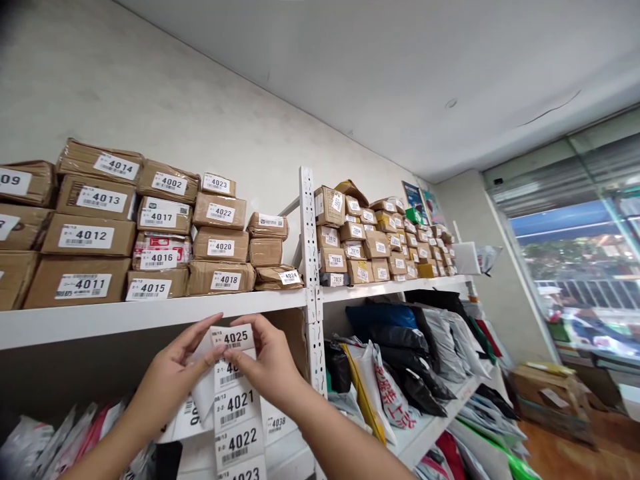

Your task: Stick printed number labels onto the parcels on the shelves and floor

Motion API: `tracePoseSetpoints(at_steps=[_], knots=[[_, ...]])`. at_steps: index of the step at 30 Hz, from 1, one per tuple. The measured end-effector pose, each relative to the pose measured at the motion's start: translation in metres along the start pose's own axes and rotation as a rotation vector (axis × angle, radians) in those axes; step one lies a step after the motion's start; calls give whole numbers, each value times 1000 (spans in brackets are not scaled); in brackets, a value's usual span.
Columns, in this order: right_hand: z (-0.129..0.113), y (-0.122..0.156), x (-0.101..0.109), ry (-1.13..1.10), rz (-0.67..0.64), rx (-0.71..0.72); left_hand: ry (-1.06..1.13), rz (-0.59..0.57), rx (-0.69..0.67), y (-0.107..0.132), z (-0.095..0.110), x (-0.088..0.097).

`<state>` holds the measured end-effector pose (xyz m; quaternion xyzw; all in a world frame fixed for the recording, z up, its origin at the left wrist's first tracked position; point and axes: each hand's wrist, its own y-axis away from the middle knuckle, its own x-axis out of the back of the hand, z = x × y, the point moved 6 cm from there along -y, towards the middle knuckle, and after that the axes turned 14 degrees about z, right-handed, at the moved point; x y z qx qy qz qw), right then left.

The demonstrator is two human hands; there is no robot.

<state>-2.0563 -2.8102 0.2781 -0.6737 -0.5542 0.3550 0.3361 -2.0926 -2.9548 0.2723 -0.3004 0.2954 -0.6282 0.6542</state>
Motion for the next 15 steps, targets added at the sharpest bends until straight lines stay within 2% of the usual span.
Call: tracePoseSetpoints(at_steps=[3,5,8,11,15], knots=[[1,-8,7,29,79,52,104,-100,121,-2,0,-6],[3,-12,8,43,110,49,151,-128,166,-2,2,-10],[6,-15,6,21,126,33,192,-86,188,-3,4,-11],[8,-16,3,-2,117,43,110,-58,141,-5,3,-11],[4,-15,3,75,205,171,-61,84,21,-9,5,-3]])
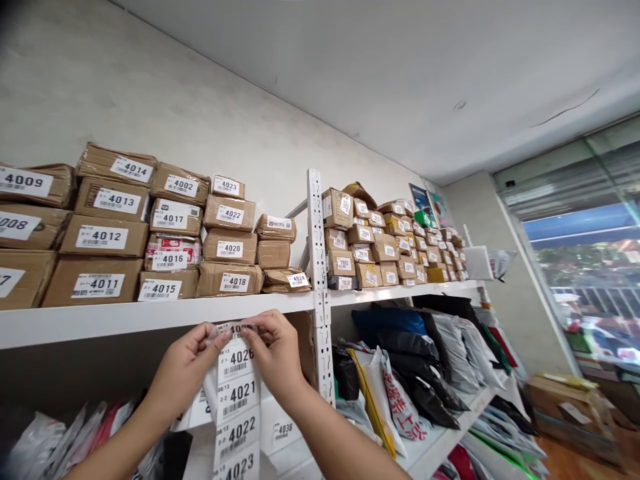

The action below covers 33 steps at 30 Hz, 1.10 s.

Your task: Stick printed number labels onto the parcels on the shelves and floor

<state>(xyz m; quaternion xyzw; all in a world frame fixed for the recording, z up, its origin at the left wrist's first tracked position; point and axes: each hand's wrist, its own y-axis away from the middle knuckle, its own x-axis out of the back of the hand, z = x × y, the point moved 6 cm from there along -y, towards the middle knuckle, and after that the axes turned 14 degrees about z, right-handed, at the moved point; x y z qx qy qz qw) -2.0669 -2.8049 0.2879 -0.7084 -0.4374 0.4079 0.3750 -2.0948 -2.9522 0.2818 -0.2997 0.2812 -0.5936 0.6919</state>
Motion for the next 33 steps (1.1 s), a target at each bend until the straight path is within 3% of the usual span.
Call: tracePoseSetpoints(at_steps=[3,5,10,13,15,21,25,27,30,33], knots=[[-7,-6,-5,25,29,81,-54,112,-48,-1,2,6],[-11,-22,-8,70,36,153,-43,72,-28,0,2,4],[-6,-110,6,316,297,313,-87,-100,13,10,-3,-4],[6,-152,5,523,296,415,-103,-112,40,16,-8,0],[14,-165,3,582,265,447,-105,-109,60,19,-11,5],[17,-160,-2,673,213,476,-92,-121,55,20,-11,12],[9,-156,-1,829,285,505,-112,-120,43,20,-12,13],[7,-158,-3,863,248,555,-119,-113,35,20,-12,13],[6,-159,-7,838,120,544,-108,-88,41,19,-9,15],[-6,-139,1,669,202,447,-57,-23,69,16,-8,20]])
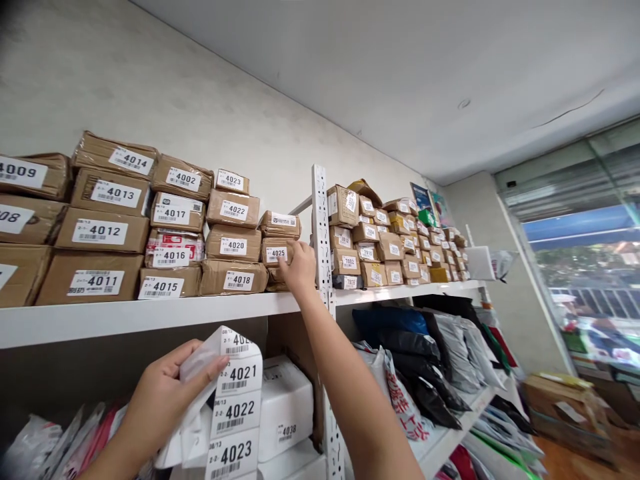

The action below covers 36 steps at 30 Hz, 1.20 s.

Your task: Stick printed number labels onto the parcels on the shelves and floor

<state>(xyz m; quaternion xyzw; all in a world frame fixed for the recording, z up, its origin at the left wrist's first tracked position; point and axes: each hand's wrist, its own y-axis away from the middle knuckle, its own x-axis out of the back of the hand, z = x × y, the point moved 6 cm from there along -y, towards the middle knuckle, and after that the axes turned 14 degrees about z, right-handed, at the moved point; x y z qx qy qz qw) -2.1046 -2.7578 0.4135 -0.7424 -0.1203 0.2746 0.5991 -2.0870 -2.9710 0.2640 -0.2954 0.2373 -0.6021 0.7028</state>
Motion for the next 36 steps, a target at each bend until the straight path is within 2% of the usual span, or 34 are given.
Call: tracePoseSetpoints(at_steps=[1,2,4,5,6,8,10,13,17,22,24,26,28,31,33,36], knots=[[-8,10,6,-121,-29,-52,25,19,7,-2,-1,2],[-19,23,9,-284,-123,-103,53,36,12,-4,-2,4],[-47,62,8,-620,-520,-219,113,57,20,-9,-6,7],[-58,79,12,-709,-628,-268,142,60,25,-11,-8,8],[-65,91,17,-747,-645,-305,164,46,30,-14,-10,8],[-70,105,27,-741,-584,-359,135,-38,14,-17,-11,2],[-68,110,31,-702,-520,-410,-34,-109,-54,-17,-8,-3],[-60,112,28,-717,-493,-540,-250,-73,-150,-17,-1,-5],[-53,117,23,-822,-507,-719,-228,-29,-174,-15,9,-7],[-52,118,22,-892,-595,-823,-64,-135,-146,-10,13,-17],[-50,117,23,-877,-570,-810,-16,-157,-162,-7,13,-20],[-50,115,26,-834,-513,-743,0,-130,-162,-8,11,-21],[-56,114,30,-740,-439,-586,18,-74,-127,-11,7,-20],[-74,105,36,-585,-331,-237,77,-3,-53,-16,2,-16],[-78,89,32,-559,-281,-113,95,11,-7,-17,0,-14],[-55,36,15,-530,-129,-133,-15,18,34,-13,-2,-10]])
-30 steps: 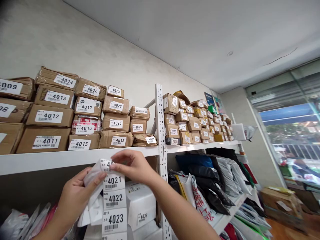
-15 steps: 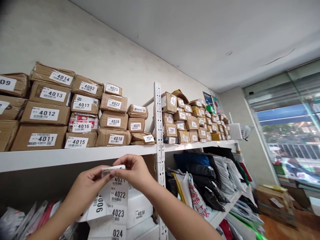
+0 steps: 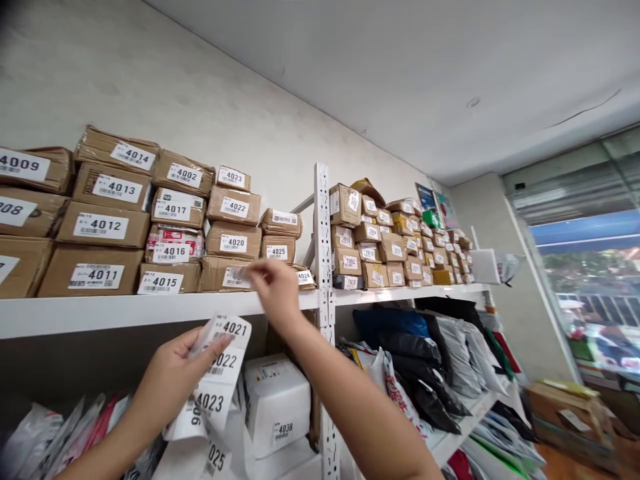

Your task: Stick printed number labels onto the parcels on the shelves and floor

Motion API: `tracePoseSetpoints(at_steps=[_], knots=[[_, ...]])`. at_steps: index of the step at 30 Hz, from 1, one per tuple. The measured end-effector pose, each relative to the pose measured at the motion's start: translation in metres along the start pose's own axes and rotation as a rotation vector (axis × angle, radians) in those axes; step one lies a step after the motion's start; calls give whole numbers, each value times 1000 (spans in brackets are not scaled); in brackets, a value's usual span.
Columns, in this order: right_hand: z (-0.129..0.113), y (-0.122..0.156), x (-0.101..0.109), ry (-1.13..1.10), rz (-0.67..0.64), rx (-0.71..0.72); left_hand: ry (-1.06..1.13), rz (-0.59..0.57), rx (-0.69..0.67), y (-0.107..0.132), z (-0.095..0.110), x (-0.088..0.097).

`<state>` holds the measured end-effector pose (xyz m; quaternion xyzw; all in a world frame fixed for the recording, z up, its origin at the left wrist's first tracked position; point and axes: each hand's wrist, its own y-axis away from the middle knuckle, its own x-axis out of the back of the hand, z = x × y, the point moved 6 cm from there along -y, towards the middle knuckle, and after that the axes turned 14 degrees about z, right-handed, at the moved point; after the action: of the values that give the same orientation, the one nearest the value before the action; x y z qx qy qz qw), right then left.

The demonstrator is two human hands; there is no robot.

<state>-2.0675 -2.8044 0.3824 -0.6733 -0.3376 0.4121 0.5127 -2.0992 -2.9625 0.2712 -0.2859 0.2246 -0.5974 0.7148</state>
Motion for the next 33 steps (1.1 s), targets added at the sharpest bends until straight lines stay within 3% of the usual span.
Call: tracePoseSetpoints(at_steps=[2,5,7,12,17,22,24,26,27,30,31,33], knots=[[23,-48,6,85,145,-4,-60,2,5,5,-3,4],[58,-107,7,305,179,0,-51,32,14,10,-11,13],[74,-128,8,385,167,8,-35,57,30,11,-16,21],[78,-128,4,478,124,83,-42,78,67,14,-20,38],[64,-119,5,682,247,207,-30,105,51,16,-17,43],[71,-115,3,657,107,157,-2,114,80,21,-13,44],[62,-98,10,586,191,69,51,105,107,24,-11,44],[46,-64,12,358,203,-90,119,86,121,27,-10,42],[35,-42,7,182,125,-182,152,74,122,28,-10,41],[0,52,-23,-219,-457,-507,213,35,91,30,-9,37],[-10,81,-25,-298,-529,-583,212,18,80,31,-10,35],[-18,121,-19,-408,-431,-660,172,-32,54,38,-12,31]])
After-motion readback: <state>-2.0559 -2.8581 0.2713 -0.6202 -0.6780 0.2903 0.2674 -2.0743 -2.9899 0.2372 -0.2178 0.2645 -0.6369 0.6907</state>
